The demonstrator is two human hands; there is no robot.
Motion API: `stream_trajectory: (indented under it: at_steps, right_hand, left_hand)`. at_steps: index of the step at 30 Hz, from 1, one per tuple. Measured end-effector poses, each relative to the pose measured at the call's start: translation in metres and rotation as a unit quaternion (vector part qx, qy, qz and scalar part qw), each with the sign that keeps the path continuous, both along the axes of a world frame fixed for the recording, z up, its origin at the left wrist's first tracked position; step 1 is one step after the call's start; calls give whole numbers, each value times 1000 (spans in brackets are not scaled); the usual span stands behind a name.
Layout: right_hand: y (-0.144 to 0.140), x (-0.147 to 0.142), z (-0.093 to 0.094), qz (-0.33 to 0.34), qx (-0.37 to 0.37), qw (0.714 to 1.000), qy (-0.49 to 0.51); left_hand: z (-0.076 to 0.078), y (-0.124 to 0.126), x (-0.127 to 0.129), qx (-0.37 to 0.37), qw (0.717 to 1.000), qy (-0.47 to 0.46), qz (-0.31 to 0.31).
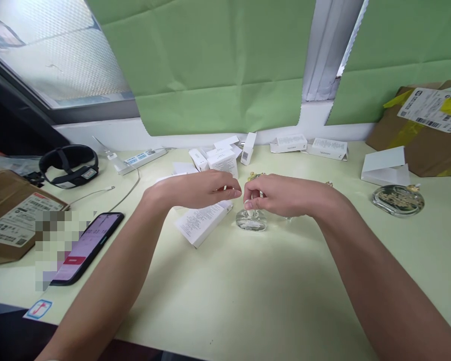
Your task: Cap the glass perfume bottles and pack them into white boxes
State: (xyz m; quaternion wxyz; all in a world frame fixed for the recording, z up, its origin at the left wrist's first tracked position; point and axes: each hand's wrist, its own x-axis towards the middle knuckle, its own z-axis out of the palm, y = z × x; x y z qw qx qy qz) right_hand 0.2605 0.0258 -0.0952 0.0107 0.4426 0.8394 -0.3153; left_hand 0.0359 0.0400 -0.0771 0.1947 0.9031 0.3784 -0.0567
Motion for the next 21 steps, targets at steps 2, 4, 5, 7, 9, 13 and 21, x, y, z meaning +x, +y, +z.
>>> stream_trajectory:
  at_steps: [2, 4, 5, 7, 9, 13, 21]
  right_hand:
    - [2, 1, -2, -2, -5, 1000, 2]
    - [4, 2, -5, -6, -14, 1000, 0]
    - [5, 2, -6, -9, -17, 1000, -4]
    - [6, 1, -8, -15, -19, 1000, -16]
    - [6, 0, -7, -19, -20, 999, -23]
    - [1, 2, 1, -20, -21, 1000, -8]
    - [-11, -14, -2, -39, 17, 995, -94]
  left_hand:
    - [0, 0, 0, 0, 1000, 13, 3]
    - [0, -1, 1, 0, 1000, 29, 4]
    - [0, -1, 2, -1, 999, 37, 4]
    - [-1, -1, 2, -7, 999, 49, 2]
    - [-4, 2, 0, -21, 998, 60, 0]
    - [-13, 14, -12, -17, 996, 82, 23]
    - [-14, 28, -20, -64, 973, 189, 116]
